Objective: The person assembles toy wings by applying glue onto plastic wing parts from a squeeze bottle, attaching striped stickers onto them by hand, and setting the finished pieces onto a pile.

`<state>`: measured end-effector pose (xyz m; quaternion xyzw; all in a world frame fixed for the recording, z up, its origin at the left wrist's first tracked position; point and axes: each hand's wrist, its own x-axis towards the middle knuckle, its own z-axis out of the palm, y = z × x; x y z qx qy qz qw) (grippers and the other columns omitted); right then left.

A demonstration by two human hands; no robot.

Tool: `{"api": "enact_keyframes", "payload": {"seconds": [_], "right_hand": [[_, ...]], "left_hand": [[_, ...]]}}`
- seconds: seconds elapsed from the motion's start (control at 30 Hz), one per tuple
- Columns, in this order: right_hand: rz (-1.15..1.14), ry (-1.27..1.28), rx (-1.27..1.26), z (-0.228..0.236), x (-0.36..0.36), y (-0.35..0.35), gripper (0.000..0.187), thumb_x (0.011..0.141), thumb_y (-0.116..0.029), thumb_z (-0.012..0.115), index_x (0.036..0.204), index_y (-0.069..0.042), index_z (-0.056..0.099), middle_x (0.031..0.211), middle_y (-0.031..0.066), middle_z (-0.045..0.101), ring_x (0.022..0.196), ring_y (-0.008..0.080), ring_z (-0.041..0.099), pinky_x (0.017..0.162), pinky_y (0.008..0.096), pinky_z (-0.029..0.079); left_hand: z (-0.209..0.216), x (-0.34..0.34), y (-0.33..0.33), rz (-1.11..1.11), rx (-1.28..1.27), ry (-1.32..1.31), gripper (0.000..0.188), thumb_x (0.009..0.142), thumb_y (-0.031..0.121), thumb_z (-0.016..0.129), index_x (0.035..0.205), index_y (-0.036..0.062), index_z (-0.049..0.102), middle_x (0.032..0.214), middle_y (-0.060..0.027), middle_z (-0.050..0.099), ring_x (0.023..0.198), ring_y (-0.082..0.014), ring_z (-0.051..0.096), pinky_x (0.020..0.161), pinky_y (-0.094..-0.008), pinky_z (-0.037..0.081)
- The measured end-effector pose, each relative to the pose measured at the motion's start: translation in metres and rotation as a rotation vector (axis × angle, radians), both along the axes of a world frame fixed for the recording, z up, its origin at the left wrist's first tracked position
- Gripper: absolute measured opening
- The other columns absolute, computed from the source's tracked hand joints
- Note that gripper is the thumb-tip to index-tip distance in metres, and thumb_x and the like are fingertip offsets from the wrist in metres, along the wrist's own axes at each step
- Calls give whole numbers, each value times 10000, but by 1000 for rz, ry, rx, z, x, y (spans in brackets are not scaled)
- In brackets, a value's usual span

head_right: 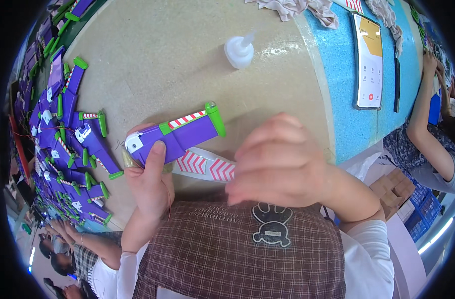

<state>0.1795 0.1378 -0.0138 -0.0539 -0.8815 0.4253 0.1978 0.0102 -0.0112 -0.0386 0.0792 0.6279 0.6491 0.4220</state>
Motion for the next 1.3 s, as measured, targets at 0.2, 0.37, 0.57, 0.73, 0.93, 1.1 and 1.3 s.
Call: {"api": "enact_keyframes", "payload": {"seconds": [0.2, 0.37, 0.57, 0.73, 0.93, 1.1, 1.3], "right_hand": [[-198, -398, 71, -4, -1, -22, 281, 633, -255, 744, 817, -68, 643, 773, 27, 578, 682, 208, 544, 637, 325, 433], [-40, -314, 205, 1, 1, -15, 199, 666, -188, 691, 836, -91, 653, 783, 11, 572, 722, 186, 544, 654, 311, 429], [-26, 122, -484, 0, 10, 1, 64, 835, -141, 588, 790, -99, 606, 815, 22, 533, 719, 157, 518, 617, 288, 409], [-321, 47, -1152, 23, -12, -18, 93, 884, 17, 506, 975, 5, 489, 892, 30, 526, 772, 45, 506, 657, 181, 393], [-297, -120, -1316, 27, -23, -22, 71, 872, -20, 528, 903, -37, 467, 869, 57, 471, 733, 82, 433, 666, 209, 360], [-319, -86, -1171, 19, -22, -22, 63, 848, 32, 565, 899, 5, 539, 823, 26, 563, 708, 34, 540, 595, 171, 414], [-283, -193, -1033, 22, -23, -19, 102, 834, 44, 557, 889, -21, 502, 840, 45, 487, 689, 72, 441, 609, 204, 358]], "left_hand": [[1, 2, 3, 19, -7, 39, 295, 826, -14, 587, 1098, 13, 477, 976, -51, 550, 870, -91, 522, 787, -232, 430], [0, 4, 3, 32, -16, 59, 293, 826, -10, 589, 1096, 15, 478, 979, -52, 550, 871, -93, 522, 788, -233, 429], [12, -4, 2, -172, -9, -27, 292, 829, -9, 585, 1099, 16, 475, 953, -57, 565, 835, -99, 546, 742, -231, 455], [62, -12, 17, -764, -45, -333, 371, 777, -32, 632, 1105, 22, 467, 942, -48, 576, 861, -74, 549, 733, -218, 453], [60, -15, 22, -754, -110, -425, 389, 755, -8, 662, 1095, 36, 479, 941, -17, 571, 869, -57, 535, 749, -219, 440], [56, -16, 22, -781, -128, -399, 385, 754, 3, 668, 1087, 35, 478, 903, -10, 579, 833, -52, 542, 719, -216, 444], [54, -16, 23, -749, -113, -427, 389, 755, 19, 679, 1086, 33, 476, 889, -8, 586, 809, -46, 545, 696, -211, 443]]}}
